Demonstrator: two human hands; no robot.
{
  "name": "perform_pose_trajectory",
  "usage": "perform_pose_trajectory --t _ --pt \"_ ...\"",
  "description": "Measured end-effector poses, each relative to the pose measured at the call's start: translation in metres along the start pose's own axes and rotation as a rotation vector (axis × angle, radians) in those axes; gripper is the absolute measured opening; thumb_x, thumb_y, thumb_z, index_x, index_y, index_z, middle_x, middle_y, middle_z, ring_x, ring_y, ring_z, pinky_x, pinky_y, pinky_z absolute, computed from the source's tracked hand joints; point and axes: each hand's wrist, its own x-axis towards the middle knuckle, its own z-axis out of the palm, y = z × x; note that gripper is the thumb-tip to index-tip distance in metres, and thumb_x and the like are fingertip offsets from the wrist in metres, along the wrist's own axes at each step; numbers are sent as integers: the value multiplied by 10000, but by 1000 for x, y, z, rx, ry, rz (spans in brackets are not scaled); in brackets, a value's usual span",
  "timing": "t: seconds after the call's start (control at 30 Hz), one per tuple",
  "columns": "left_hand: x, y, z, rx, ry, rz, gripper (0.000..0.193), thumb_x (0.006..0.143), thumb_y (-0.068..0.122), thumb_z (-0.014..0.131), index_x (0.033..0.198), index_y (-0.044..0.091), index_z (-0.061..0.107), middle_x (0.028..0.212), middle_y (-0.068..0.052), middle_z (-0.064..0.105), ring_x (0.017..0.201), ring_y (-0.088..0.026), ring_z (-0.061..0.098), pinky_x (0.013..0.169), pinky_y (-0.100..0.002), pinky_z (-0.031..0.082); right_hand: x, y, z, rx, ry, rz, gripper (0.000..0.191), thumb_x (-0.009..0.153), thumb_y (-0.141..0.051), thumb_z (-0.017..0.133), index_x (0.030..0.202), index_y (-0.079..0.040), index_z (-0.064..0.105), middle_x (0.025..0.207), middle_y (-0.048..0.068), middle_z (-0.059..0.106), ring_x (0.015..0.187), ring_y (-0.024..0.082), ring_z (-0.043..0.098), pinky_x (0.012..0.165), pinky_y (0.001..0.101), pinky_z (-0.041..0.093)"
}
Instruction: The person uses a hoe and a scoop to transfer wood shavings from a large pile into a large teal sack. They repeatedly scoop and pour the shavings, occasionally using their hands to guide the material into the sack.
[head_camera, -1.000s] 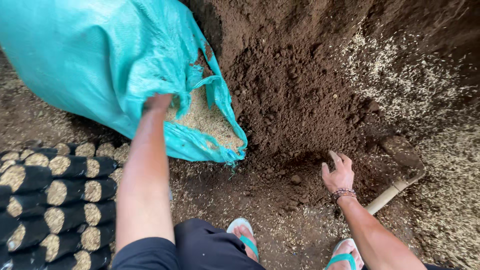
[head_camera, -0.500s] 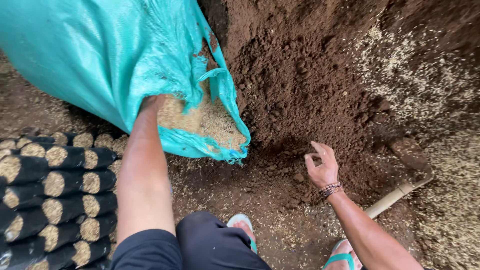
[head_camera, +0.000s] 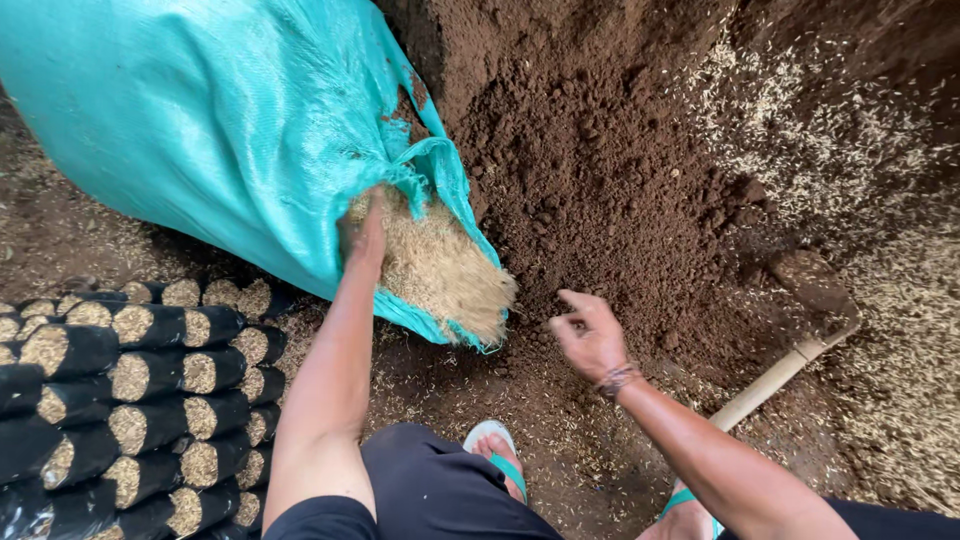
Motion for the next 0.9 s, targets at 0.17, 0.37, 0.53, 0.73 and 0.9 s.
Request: perform_pose_trajectory --t 0.17,0.37,0.53,0.73,0.9 --pt "41 -28 -17 99 227 409 833 959 640 543 1552 71 408 1605 -202 439 1454 -339 431 1183 -431 369 40 -70 64 -38 -227 -299 614 916 -431 658 1448 -152 531 1421 180 549 1299 324 562 1045 473 512" --pt "40 -51 -24 249 47 47 981 887 759 419 1600 103 268 1661 -190 221 1530 -348 252 1251 -429 216 113 -128 120 -254 -356 -31 725 974 -498 493 1592 -150 342 1451 271 437 1238 356 541 1001 520 503" --pt "14 -51 4 360 -15 -24 1038 922 759 411 1609 43 105 1647 -225 70 1522 -371 104 1234 -419 137 91 -76 171 -67 -459 389 691 968 -421 424 1566 -110 271 1271 219 472 919 289 595 822 498 568" --pt "-39 -58 33 -169 -297 -381 838 902 607 531 1479 3 467 1479 -177 543 1306 -335 562 1082 -492 458 80 -33 211 366 -294 676 667 906 -86 302 1571 -131 284 911 88 550 699 197 558 736 469 610" --pt "-49 -2 80 -622 -487 -158 806 883 580 553 1495 71 426 1444 -128 554 1239 -273 610 1014 -432 517 112 -71 100 1243 -220 817 604 1022 -424 273 1463 -55 460 1272 111 589 1111 242 589 982 458 520"
